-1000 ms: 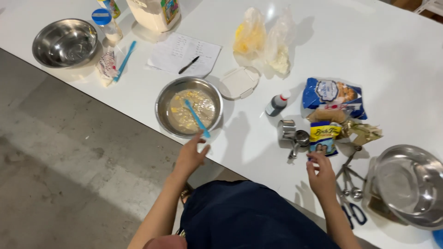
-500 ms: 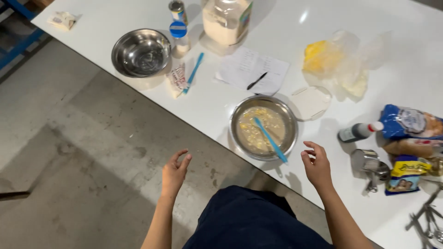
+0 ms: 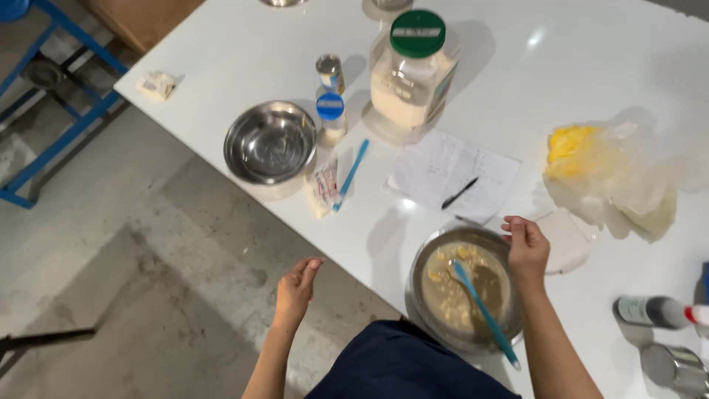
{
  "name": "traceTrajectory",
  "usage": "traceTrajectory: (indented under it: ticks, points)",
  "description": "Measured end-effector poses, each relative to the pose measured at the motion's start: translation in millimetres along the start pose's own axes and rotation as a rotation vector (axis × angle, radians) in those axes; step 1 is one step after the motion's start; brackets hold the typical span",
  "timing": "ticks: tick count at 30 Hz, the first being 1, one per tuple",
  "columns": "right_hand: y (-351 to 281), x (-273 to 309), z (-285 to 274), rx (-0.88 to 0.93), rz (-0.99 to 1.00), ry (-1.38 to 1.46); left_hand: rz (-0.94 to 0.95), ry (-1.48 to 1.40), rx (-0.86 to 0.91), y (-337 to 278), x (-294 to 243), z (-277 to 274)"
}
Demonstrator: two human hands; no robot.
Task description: Mixing wet ingredients and measuring flour into a bowl.
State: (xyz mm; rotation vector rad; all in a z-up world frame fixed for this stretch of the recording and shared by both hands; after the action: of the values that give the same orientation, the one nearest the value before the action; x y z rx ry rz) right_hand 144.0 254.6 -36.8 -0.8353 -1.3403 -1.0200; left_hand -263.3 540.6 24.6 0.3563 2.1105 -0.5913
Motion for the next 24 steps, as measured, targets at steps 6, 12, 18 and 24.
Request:
traceTrajectory:
  ticks: [6,12,18,24]
  points:
    - [63.2,14.0,83.7,0.119,-0.093,0.06,0.113,-0.07,0.03,87.5,-48.4,13.3]
    - [145.1,-6.7,129.1,-0.012,0.164,-0.024,0.355,-0.122,-0.083,248.2,-135.9,31.9]
    - [202.5,-20.5,159.8,-0.179,0.146,0.061,0.499,-0.418,0.062,451.7,-269.7,90.6]
    - [290.7,-148.2,223.3,-0.295,0.294,0.271,0.103,-0.382,0.599,622.3,-233.5,190.4]
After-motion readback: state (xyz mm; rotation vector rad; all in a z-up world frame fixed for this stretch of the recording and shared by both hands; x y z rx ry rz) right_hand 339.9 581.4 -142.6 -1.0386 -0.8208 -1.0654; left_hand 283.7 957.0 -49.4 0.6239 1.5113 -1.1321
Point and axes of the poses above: each hand's wrist, its own y-axis towards the middle knuckle, its own z-axis out of the palm, x = y × z, the point moved 4 cm from there along y, towards the middle knuckle, and after that the axes turned 8 degrees about y, right-handed, at the moved point
